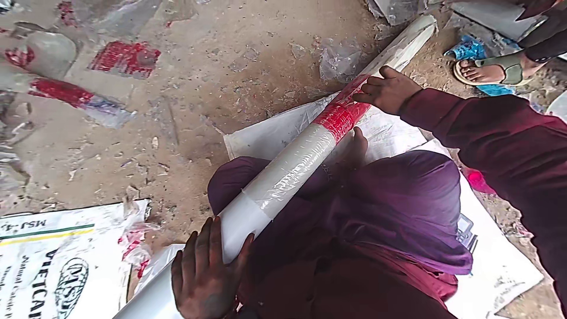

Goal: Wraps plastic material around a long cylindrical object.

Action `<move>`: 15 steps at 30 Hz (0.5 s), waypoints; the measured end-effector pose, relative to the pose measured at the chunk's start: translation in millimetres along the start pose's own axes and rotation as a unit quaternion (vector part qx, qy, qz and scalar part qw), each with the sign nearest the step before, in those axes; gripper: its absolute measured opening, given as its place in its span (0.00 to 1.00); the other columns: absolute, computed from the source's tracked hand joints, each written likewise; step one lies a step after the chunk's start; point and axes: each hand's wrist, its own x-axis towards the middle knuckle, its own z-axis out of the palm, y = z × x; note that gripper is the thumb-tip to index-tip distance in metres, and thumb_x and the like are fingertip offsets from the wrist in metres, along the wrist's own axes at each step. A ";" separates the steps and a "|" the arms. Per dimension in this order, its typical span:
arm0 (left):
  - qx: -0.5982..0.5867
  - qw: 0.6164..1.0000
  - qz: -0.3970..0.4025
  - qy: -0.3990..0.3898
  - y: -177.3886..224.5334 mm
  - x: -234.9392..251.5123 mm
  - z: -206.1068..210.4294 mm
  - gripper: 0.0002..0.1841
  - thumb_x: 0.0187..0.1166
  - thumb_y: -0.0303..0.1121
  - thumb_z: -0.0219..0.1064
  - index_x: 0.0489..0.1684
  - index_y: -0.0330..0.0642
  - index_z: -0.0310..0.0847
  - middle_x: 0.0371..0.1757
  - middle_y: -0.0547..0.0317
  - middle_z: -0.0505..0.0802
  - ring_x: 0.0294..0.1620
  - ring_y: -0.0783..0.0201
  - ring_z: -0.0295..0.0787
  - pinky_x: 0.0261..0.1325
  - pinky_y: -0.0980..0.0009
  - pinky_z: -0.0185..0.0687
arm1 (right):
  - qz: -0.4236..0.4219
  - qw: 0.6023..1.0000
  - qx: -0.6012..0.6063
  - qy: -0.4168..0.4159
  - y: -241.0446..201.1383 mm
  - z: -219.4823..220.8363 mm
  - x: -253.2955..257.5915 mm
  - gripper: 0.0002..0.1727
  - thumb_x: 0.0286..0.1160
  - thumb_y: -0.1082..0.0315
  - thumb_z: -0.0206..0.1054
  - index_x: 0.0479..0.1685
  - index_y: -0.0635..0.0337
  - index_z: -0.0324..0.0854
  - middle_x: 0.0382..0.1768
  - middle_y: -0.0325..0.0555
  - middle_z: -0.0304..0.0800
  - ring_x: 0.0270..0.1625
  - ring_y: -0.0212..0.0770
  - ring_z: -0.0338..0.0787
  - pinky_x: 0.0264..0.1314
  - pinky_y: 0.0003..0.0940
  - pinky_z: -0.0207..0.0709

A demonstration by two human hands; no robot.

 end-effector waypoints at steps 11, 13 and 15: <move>-0.017 0.999 -0.031 -0.023 -1.3 8.1 -1.5 0.42 0.77 0.73 0.50 0.64 0.44 0.91 0.60 0.49 0.96 0.61 0.42 0.93 0.65 0.43 0.81 | 0.248 0.875 0.332 0.248 -149.0 -35.3 7.5 0.23 0.91 0.64 0.48 0.67 0.70 0.83 0.45 0.69 0.90 0.49 0.70 0.88 0.56 0.67 0.73; -0.050 0.996 -0.046 -0.050 -3.2 12.1 -7.1 0.38 0.84 0.67 0.48 0.65 0.46 0.91 0.62 0.51 0.96 0.65 0.43 0.92 0.67 0.44 0.80 | 0.235 0.842 0.413 0.255 -194.0 -27.4 20.4 0.21 0.91 0.64 0.50 0.67 0.66 0.83 0.47 0.63 0.92 0.49 0.60 0.91 0.65 0.65 0.74; -0.110 0.988 -0.061 -0.088 -7.3 20.7 -16.6 0.31 0.88 0.57 0.49 0.64 0.44 0.92 0.64 0.51 0.95 0.70 0.42 0.90 0.70 0.43 0.80 | 0.221 0.814 0.473 0.253 -222.9 -24.1 34.8 0.19 0.90 0.66 0.52 0.66 0.67 0.82 0.51 0.60 0.93 0.50 0.53 0.93 0.56 0.49 0.85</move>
